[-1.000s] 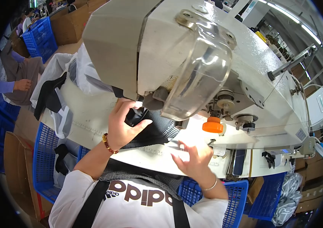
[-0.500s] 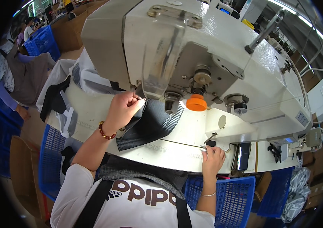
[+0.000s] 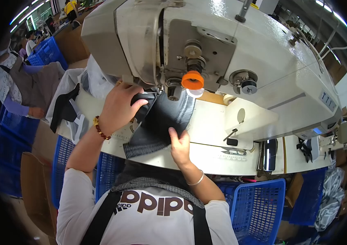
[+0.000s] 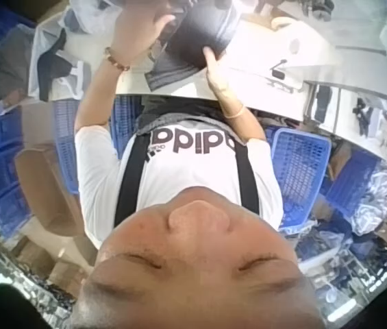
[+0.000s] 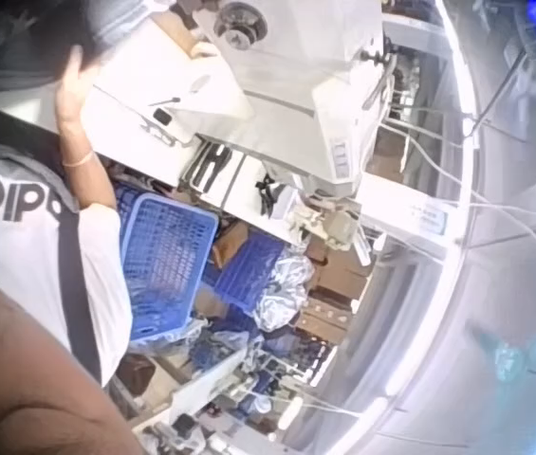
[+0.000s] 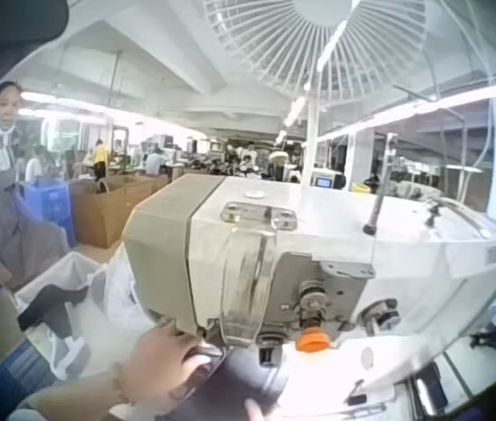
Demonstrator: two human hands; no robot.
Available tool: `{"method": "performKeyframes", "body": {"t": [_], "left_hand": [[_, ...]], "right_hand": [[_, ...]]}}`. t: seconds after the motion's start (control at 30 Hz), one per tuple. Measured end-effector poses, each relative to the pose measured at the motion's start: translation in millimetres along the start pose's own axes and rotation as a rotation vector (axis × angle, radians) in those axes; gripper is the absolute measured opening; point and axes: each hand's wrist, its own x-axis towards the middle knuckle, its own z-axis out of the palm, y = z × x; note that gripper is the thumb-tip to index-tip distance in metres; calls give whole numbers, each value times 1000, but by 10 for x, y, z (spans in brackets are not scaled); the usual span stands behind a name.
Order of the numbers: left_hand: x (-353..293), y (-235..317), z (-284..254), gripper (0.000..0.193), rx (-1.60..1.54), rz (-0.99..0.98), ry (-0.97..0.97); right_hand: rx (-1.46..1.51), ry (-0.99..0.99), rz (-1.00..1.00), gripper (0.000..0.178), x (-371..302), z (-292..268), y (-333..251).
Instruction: Using a sewing machine to stitch together components of a shoe upper in a manufacturing setting.
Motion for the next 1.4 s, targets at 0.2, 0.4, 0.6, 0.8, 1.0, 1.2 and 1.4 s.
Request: {"method": "performKeyframes", "body": {"t": [0.2, 0.4, 0.6, 0.8, 1.0, 1.2, 1.4], "left_hand": [[-11, -64, 62, 18, -324, -203, -514], [-361, 262, 538, 9, -1290, -808, -270], [-480, 497, 768, 23, -1060, -810, 9], [-550, 531, 759, 23, -1160, -851, 125], [-434, 466, 620, 21, -1332, -692, 191], [-648, 436, 627, 16, -1374, -651, 175], [-1221, 870, 920, 30, -575, -320, 126]], "right_hand": [[-450, -226, -142, 50, 536, -1050, -760], [-1067, -312, -87, 25, 859, -1495, -1715], [-860, 281, -1038, 24, -723, -526, -1512], [-1062, -335, -981, 84, -31, -233, -1219], [-1071, -104, -1175, 87, 272, -246, -1076], [-930, 8, -1144, 73, 369, -242, -1125], [-1016, -18, -1116, 55, 423, -223, -1300]]}}
